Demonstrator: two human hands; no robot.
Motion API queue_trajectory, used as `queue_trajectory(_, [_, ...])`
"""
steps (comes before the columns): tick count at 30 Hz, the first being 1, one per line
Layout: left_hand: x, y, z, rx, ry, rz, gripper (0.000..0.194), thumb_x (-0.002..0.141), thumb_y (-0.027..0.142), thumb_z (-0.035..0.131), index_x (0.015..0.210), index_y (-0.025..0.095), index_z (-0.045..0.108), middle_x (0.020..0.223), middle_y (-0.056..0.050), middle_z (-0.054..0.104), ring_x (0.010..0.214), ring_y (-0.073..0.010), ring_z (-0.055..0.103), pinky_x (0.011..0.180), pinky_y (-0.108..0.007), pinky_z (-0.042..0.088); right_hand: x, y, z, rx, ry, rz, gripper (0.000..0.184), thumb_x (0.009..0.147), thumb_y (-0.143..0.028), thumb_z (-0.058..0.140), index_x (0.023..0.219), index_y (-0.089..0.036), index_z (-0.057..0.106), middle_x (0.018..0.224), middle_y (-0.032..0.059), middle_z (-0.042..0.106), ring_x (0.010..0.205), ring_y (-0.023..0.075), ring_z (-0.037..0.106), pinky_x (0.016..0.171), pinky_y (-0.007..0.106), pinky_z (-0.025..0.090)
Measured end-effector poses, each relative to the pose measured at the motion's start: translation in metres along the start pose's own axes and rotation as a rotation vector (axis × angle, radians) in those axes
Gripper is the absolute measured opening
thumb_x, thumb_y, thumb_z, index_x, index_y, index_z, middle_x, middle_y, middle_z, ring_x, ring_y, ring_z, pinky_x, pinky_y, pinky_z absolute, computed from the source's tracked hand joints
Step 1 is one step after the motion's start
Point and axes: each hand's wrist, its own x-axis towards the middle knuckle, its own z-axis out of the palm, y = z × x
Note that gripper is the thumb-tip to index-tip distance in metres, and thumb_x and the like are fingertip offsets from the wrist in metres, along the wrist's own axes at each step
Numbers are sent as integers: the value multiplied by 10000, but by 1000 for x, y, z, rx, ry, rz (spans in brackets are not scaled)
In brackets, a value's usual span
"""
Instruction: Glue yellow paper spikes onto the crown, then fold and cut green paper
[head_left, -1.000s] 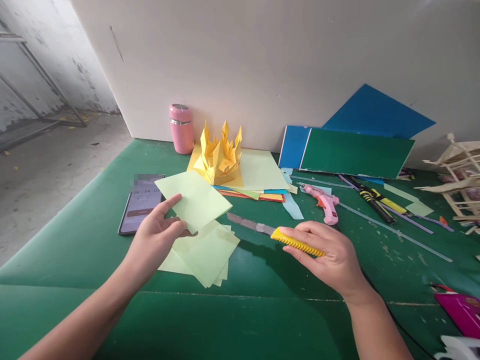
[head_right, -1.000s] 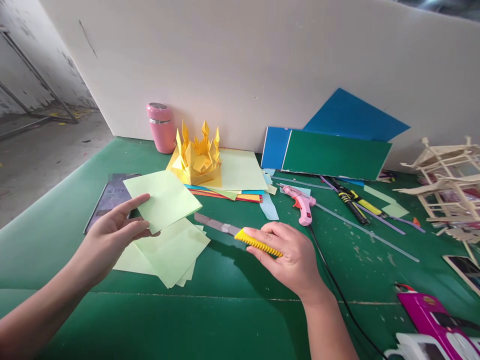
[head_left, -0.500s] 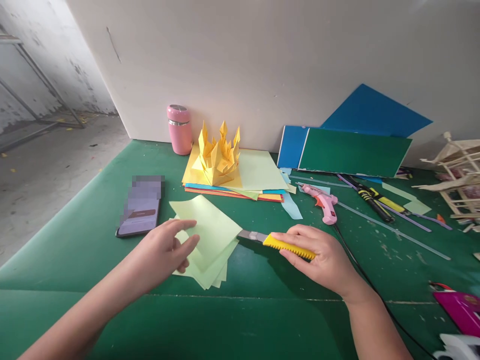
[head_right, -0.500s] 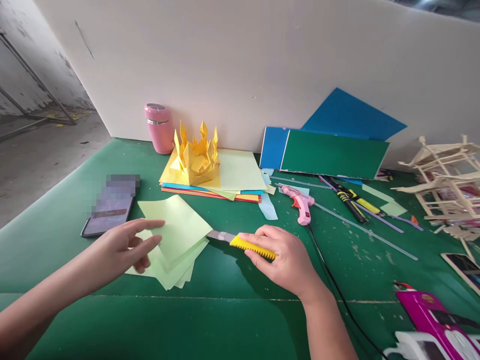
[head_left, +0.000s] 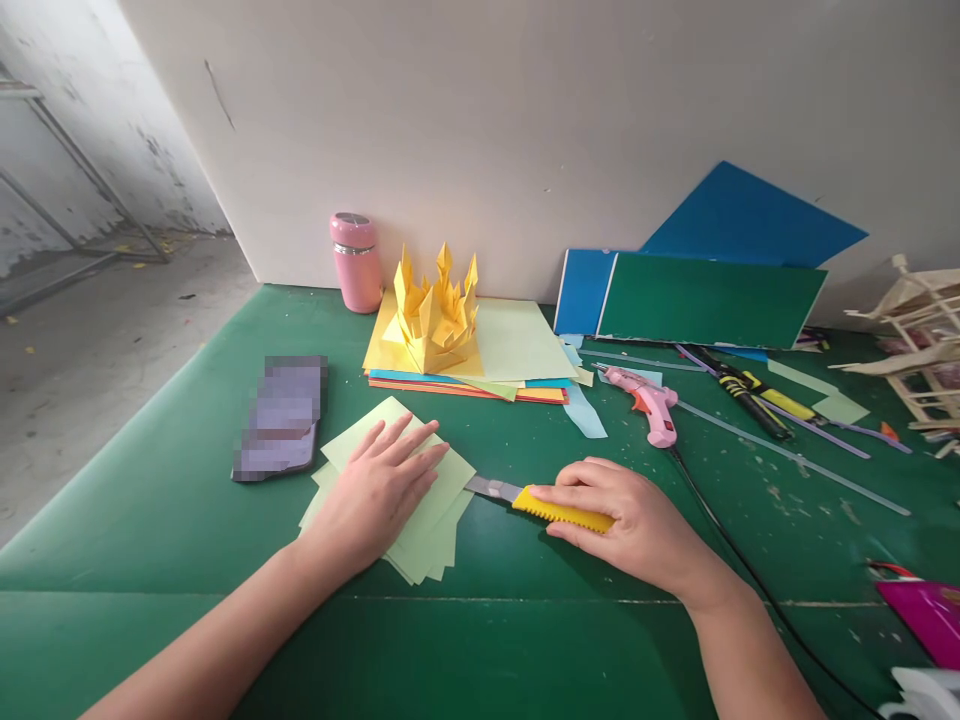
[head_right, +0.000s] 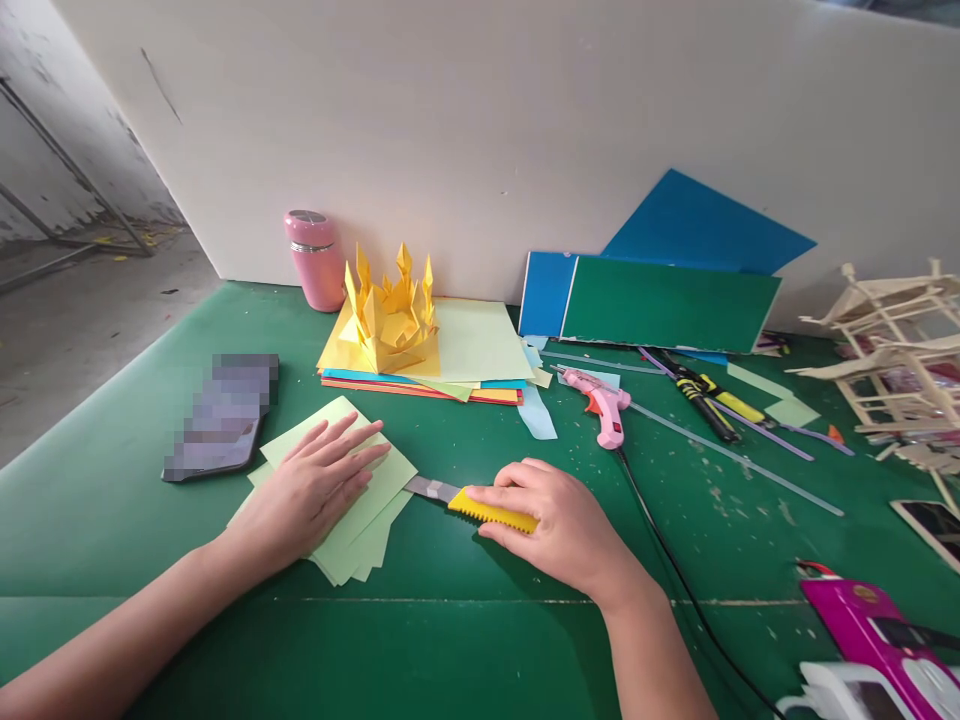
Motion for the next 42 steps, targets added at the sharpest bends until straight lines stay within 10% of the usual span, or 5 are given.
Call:
queue_trajectory(22, [-2, 7, 18, 128, -23, 131, 412, 968, 346, 336, 1352, 328, 483, 1439, -48, 471, 1373, -306, 328, 1096, -561, 284, 9, -23, 2, -83, -103, 29, 358, 863, -226, 575, 1206, -304, 639, 785, 25, 582, 700, 167, 551, 581, 263, 413])
queue_trajectory(31, [-3, 4, 24, 187, 0, 125, 550, 963, 432, 290, 1401, 123, 415, 1486, -142, 357, 1384, -300, 293, 1122, -511, 269, 7, -20, -1, -50, -125, 55, 358, 870, -208, 562, 1205, -313, 637, 776, 18, 557, 712, 165, 549, 571, 251, 399])
queue_trajectory(42, [-7, 2, 31, 320, 149, 47, 559, 922, 521, 350, 1381, 225, 467, 1499, -178, 343, 1372, -420, 256, 1046, -578, 349, 8, -16, -2, -13, -129, 71, 358, 889, -219, 547, 1221, -326, 623, 787, 14, 541, 711, 154, 536, 580, 245, 386])
